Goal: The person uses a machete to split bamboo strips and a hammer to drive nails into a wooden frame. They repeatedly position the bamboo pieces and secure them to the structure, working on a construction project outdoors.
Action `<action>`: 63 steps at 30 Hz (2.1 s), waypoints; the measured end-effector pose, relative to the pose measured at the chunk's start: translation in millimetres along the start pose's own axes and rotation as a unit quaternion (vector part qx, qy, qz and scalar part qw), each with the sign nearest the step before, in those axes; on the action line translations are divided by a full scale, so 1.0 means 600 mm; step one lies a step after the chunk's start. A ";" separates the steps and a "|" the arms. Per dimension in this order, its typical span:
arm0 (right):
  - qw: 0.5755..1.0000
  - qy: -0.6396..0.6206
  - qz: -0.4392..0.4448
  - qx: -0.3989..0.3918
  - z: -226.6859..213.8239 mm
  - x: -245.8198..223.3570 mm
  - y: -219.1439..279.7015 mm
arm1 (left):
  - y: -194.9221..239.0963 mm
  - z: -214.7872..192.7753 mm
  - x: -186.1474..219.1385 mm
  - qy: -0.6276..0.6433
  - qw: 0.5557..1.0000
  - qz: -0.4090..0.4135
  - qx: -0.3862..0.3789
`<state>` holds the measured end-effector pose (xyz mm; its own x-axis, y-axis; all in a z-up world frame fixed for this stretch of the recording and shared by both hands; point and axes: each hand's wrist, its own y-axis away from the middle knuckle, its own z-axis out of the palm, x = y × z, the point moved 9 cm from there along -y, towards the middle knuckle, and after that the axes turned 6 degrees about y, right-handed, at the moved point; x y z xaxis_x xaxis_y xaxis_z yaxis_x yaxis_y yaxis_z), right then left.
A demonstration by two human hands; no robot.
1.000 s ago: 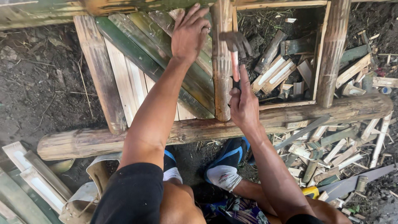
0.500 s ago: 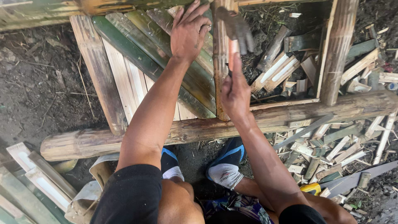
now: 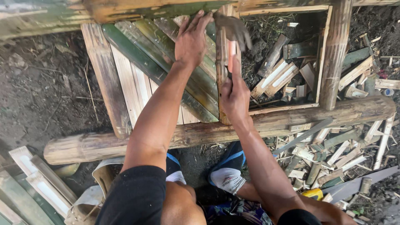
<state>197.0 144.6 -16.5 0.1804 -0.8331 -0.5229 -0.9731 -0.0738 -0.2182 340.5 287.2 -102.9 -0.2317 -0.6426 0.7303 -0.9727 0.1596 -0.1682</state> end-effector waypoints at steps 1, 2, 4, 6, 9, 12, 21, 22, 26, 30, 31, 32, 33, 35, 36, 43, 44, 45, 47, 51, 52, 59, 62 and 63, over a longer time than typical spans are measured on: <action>1.000 -0.006 0.007 -0.002 0.009 0.001 0.002 | 0.004 0.001 -0.002 0.012 1.000 -0.001 0.002; 1.000 -0.013 0.015 -0.003 0.019 -0.001 0.001 | 0.007 -0.001 -0.001 0.023 1.000 0.000 0.004; 0.996 -0.019 0.076 -0.045 0.033 0.014 -0.005 | 0.007 -0.007 0.004 0.018 1.000 0.011 0.005; 0.975 -0.018 0.179 -0.129 0.049 0.049 -0.004 | 0.000 -0.009 0.004 0.011 1.000 0.020 0.008; 0.996 -0.047 -0.018 0.070 -0.009 -0.008 0.015 | 0.004 0.009 -0.012 0.001 1.000 0.013 0.009; 0.999 0.020 -0.007 -0.036 0.051 -0.002 0.000 | 0.000 0.010 -0.015 0.014 1.000 0.020 0.001; 0.993 0.026 0.070 -0.091 0.068 0.016 0.021 | 0.340 -0.233 -0.091 0.170 0.977 -0.110 0.071; 0.993 0.013 0.084 -0.083 0.067 0.024 0.022 | 0.423 -0.262 -0.119 0.103 0.971 -0.202 0.071; 0.994 -0.035 0.093 -0.051 0.066 0.019 0.060 | 0.779 -0.387 -0.125 -0.064 0.931 -0.327 0.147; 0.996 -0.035 0.078 -0.029 0.070 -0.006 0.119 | 0.981 -0.346 -0.137 0.008 0.929 -0.353 0.109; 0.992 -0.074 0.101 -0.032 0.079 -0.003 0.128 | 0.994 -0.322 -0.144 0.004 0.949 -0.303 0.091; 0.985 -0.112 0.126 -0.035 0.089 0.001 0.139 | 1.007 -0.286 -0.174 -0.025 0.946 -0.322 0.041; 0.976 -0.150 0.151 -0.037 0.096 0.006 0.149 | 1.013 -0.249 -0.203 -0.055 0.939 -0.339 -0.010; 0.980 -0.126 0.154 -0.033 0.091 0.006 0.162 | 1.030 -0.219 -0.230 -0.076 0.919 -0.382 -0.061; 0.981 -0.113 0.156 -0.029 0.083 0.005 0.161 | 1.032 -0.215 -0.239 -0.068 0.909 -0.406 -0.063; 0.993 -0.077 0.083 -0.031 -0.013 -0.023 0.046 | 1.005 -0.270 -0.166 -0.061 0.888 -0.455 -0.033; 0.996 -0.065 0.053 -0.003 -0.022 -0.032 0.035 | 1.010 -0.273 -0.163 -0.044 0.874 -0.483 -0.034; 0.998 -0.053 0.022 0.024 -0.028 -0.037 0.026 | 1.017 -0.276 -0.164 -0.027 0.859 -0.510 -0.035; 0.999 -0.024 0.024 0.004 -0.002 -0.024 0.008 | 1.020 -0.282 -0.162 -0.016 0.844 -0.536 -0.032; 0.997 0.033 0.025 -0.066 0.048 -0.003 0.004 | 0.986 -0.316 -0.123 -0.046 0.870 -0.490 0.012; 0.998 0.044 -0.009 -0.050 0.042 -0.011 0.000 | 0.964 -0.332 -0.110 -0.054 0.883 -0.465 0.031; 0.990 0.035 0.077 -0.112 0.060 0.026 0.010 | 0.660 -0.344 -0.088 0.020 0.962 -0.249 0.108; 0.990 0.006 0.092 -0.108 0.054 0.028 0.010 | 0.453 -0.282 -0.083 0.103 0.963 -0.202 0.145; 0.987 0.002 0.112 -0.113 0.059 0.032 0.018 | 0.374 -0.248 -0.085 0.184 0.953 -0.186 0.155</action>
